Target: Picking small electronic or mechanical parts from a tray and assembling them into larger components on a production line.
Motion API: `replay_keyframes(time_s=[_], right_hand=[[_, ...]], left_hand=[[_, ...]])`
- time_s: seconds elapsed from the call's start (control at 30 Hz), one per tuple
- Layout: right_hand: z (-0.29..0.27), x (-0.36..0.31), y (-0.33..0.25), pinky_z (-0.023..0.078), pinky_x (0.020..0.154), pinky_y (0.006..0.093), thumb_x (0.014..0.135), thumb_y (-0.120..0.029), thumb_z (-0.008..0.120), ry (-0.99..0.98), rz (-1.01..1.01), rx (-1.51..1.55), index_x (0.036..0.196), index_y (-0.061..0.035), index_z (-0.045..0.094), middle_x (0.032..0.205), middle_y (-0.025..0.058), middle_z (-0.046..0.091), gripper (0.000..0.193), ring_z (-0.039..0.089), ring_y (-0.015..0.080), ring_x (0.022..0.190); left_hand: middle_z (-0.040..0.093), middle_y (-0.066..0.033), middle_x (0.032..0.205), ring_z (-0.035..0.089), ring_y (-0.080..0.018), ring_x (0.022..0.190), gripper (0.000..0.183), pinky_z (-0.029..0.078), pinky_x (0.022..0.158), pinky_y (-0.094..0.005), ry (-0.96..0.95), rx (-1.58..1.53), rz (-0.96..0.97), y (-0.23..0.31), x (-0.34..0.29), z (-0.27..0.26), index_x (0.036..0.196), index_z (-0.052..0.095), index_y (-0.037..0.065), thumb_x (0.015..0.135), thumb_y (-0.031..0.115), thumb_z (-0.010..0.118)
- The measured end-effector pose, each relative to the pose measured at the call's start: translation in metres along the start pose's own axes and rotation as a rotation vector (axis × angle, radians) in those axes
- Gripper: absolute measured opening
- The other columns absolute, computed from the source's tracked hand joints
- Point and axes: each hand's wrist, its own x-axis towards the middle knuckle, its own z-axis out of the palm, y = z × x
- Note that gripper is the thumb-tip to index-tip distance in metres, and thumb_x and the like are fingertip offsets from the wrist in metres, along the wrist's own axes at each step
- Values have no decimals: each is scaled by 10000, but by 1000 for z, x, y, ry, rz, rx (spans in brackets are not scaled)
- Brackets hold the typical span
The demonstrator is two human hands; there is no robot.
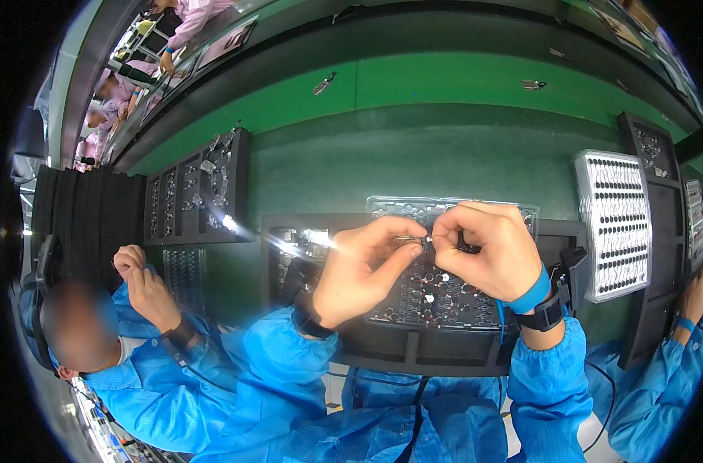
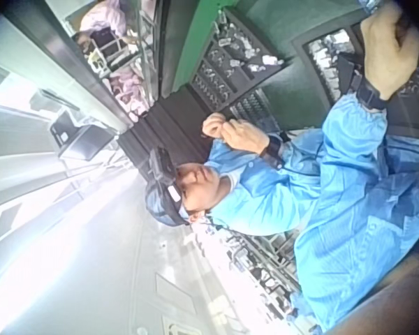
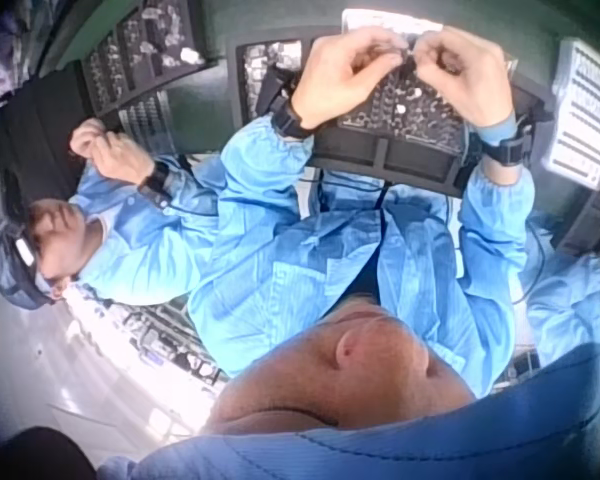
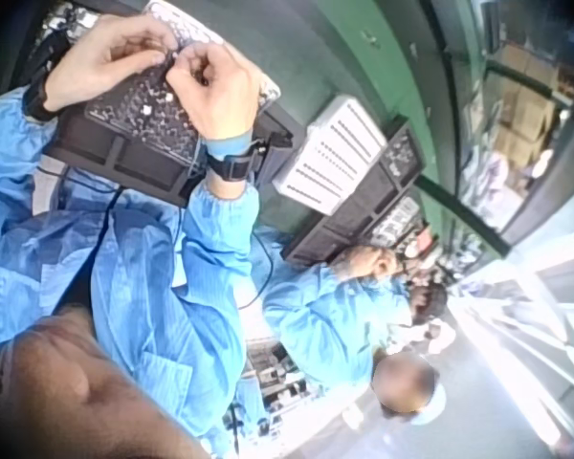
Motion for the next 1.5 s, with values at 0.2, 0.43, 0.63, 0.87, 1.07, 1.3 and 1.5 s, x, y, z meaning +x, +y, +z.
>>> replay_keyframes(time_s=[0.2,0.43,0.63,0.87,1.07,1.3,1.5], right_hand=[[-1,0,2,468,556,266,758,-5,720,-34,15,-12,834,6,678,689,58,621,88,584,130,588],[0,-1,4,466,553,269,759,-11,720,-68,-18,21,832,8,684,683,61,620,84,582,120,582],[-1,0,2,444,541,262,760,-11,721,-79,37,53,834,12,686,680,57,620,85,556,108,578],[-1,0,4,423,530,251,757,-10,727,-85,21,49,843,15,689,684,47,629,97,544,90,582],[0,-1,5,400,512,255,759,-30,738,-55,57,23,847,3,717,666,46,634,96,507,84,549],[3,0,7,379,495,255,781,-36,741,-47,71,47,841,-15,755,636,43,652,65,459,68,519],[2,1,1,401,516,232,848,-2,742,87,5,246,995,12,743,831,35,684,148,505,58,592]], left_hand=[[765,-107,995,727,-125,858,199,571,735,-261,2,18,29,-4,0,0,1139,689,-12,941,1,695],[766,-101,960,730,-121,847,194,567,721,-261,-51,47,-15,1,-2,-4,1130,693,-8,937,8,701],[767,-95,936,731,-123,864,201,566,754,-269,-59,32,-37,0,0,-6,1139,689,-4,940,16,699],[767,-103,992,738,-145,934,204,581,831,-282,-89,-11,-59,-1,-1,-6,1146,685,-7,943,17,699],[767,-108,995,739,-151,940,200,587,849,-292,-84,-17,-77,-5,-1,-4,1138,683,-18,940,8,700],[764,-96,954,727,-136,891,177,580,792,-276,-79,23,-73,-8,-1,-5,1113,686,-24,939,-4,701],[742,-59,980,686,-111,892,175,545,785,-257,67,2,-10,13,3,-21,1101,673,-11,930,-19,710]])
